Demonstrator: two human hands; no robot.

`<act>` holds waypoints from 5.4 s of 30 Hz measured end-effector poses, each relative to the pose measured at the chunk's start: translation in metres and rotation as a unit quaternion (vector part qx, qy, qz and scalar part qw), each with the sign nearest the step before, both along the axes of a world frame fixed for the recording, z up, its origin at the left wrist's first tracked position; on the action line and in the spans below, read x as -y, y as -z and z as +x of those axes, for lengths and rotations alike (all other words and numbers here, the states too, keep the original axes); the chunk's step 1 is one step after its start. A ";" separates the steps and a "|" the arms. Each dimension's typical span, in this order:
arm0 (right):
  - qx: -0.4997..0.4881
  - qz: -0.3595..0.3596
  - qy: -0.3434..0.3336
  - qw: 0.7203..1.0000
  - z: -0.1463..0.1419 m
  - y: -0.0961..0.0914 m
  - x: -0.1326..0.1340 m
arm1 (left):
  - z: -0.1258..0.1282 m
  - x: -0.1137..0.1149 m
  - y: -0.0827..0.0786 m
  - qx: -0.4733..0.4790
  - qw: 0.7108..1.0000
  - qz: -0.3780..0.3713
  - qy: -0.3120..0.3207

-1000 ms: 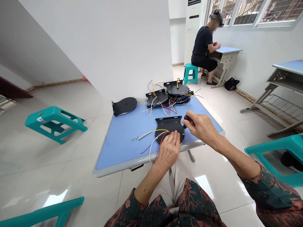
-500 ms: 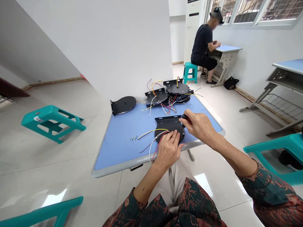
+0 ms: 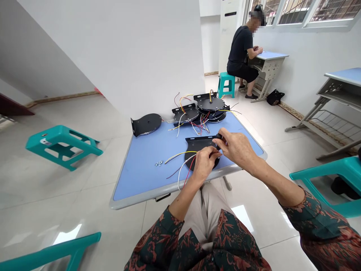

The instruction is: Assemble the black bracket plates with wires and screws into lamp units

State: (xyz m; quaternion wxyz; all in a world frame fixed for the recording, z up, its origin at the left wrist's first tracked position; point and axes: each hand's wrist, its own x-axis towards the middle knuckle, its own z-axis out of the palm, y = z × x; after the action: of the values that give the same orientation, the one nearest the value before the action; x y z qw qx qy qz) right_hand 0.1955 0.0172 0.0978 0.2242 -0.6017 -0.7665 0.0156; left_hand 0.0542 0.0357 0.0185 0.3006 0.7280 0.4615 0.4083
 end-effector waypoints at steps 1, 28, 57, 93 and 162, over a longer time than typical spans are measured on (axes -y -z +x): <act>-0.009 -0.001 -0.009 1.000 0.003 0.000 -0.001 | 0.000 0.000 0.000 -0.008 1.000 -0.002 0.002; 0.063 0.025 -0.020 0.997 0.007 -0.027 -0.008 | 0.000 -0.004 0.002 -0.072 0.997 -0.016 0.039; 0.094 -0.010 -0.031 0.995 -0.008 -0.019 -0.004 | -0.001 -0.004 0.002 -0.025 0.998 -0.038 0.030; 0.044 0.060 0.069 0.995 0.005 -0.004 0.010 | -0.009 0.022 0.033 -0.255 0.933 0.254 0.013; -0.724 -0.311 0.064 0.613 0.038 0.063 -0.104 | -0.061 0.019 0.014 -0.307 0.894 0.305 0.118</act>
State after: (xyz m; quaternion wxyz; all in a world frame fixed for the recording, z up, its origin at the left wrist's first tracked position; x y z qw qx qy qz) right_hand 0.2336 0.1211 0.0346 0.5062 -0.4759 -0.2645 0.6688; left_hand -0.0073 0.0170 0.0040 -0.0473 0.9222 0.2944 0.2464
